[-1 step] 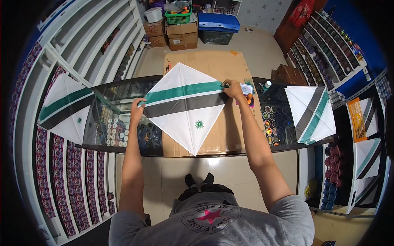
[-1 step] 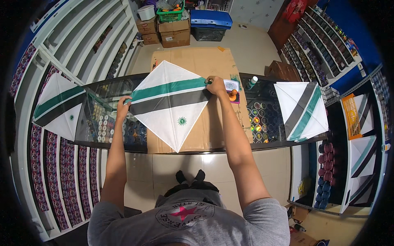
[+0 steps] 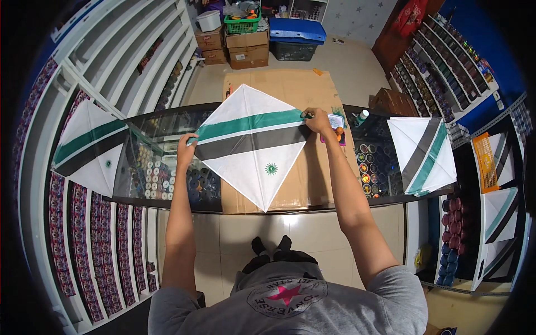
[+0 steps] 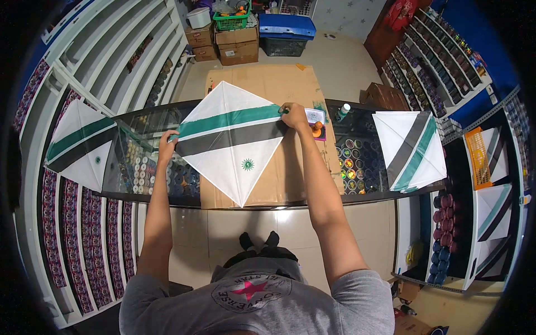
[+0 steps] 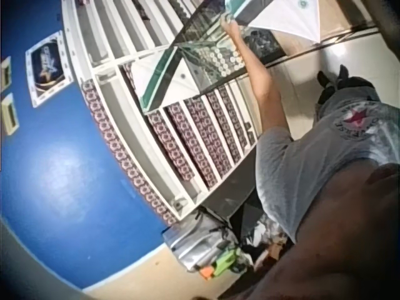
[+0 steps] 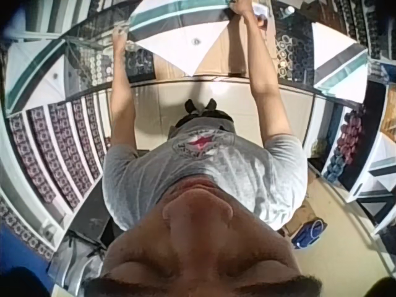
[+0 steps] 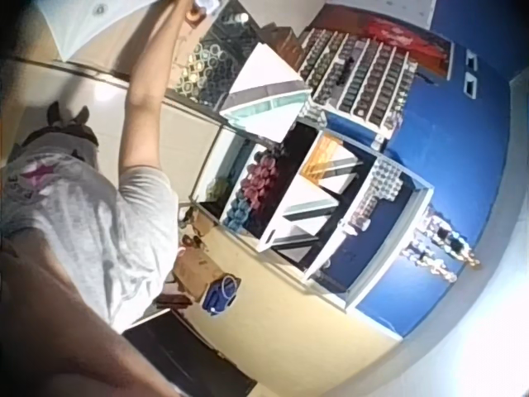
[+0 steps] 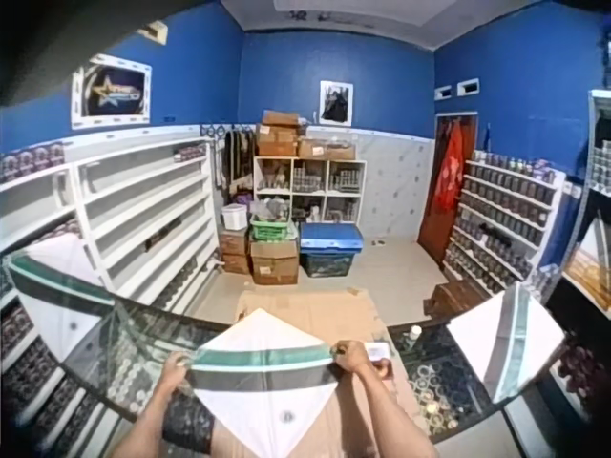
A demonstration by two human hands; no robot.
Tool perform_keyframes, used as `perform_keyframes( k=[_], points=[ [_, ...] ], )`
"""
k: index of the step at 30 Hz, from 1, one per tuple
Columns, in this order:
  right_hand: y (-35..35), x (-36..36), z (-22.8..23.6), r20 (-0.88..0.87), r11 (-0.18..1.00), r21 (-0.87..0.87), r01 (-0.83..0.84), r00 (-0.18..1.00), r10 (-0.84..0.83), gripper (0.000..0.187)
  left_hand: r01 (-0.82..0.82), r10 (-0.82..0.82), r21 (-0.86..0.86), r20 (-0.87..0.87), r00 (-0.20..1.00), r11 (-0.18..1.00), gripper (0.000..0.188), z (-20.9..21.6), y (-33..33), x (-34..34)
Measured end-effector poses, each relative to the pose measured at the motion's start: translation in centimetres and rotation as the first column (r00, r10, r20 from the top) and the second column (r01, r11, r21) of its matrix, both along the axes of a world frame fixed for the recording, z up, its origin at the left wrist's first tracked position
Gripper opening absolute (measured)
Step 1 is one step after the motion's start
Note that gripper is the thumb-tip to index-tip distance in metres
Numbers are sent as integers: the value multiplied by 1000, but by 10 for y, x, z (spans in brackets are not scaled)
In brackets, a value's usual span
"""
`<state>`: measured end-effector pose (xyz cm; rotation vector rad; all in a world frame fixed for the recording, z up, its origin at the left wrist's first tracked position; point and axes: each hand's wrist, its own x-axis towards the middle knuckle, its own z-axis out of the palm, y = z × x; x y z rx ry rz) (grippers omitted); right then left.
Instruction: The person repeatedly picks up a folded white kite with green and black stripes, unfolds it on a cardboard surface, and applies a small green circular sticker to the center. The person then refolds the kite and places it on a nearby shelf. This process is repeated for multiple kites.
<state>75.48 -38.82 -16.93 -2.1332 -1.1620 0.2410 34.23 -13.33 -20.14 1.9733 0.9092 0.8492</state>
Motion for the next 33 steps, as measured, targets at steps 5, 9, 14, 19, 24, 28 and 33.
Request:
perform_keyframes(
  k=[5, 9, 14, 19, 24, 28, 33],
  points=[
    [-10, -2, 29, 91, 987, 148, -55, 995, 42, 25, -24, 25, -6, 67, 997, 1000, 18, 34, -12, -1],
    [-15, -8, 55, 117, 980, 189, -60, 992, 38, 28, -23, 12, 75, 143, 990, 997, 14, 52, -9, -4],
    [-25, -11, 88, 139, 966, 255, -45, 990, 9, 30, -19, 5, 64, 207, 978, 998, 11, 89, -14, -3],
    [-32, -14, 117, 121, 953, 304, -13, 992, -25, 31, -20, -9, 108, 262, 965, 994, 11, 122, -11, -3],
    [-40, -27, 147, 136, 942, 335, -1, 990, -48, 31, -43, -36, 215, 353, 935, 976, 11, 152, -14, -2],
    [-47, -26, 160, 171, 925, 380, -4, 983, -66, 30, -25, -56, 230, 342, 938, 973, 12, 171, -15, 0],
    [-50, -22, 162, 184, 904, 427, -3, 979, -84, 24, -15, -87, 263, 374, 923, 965, 10, 183, -13, 2]
  ],
)
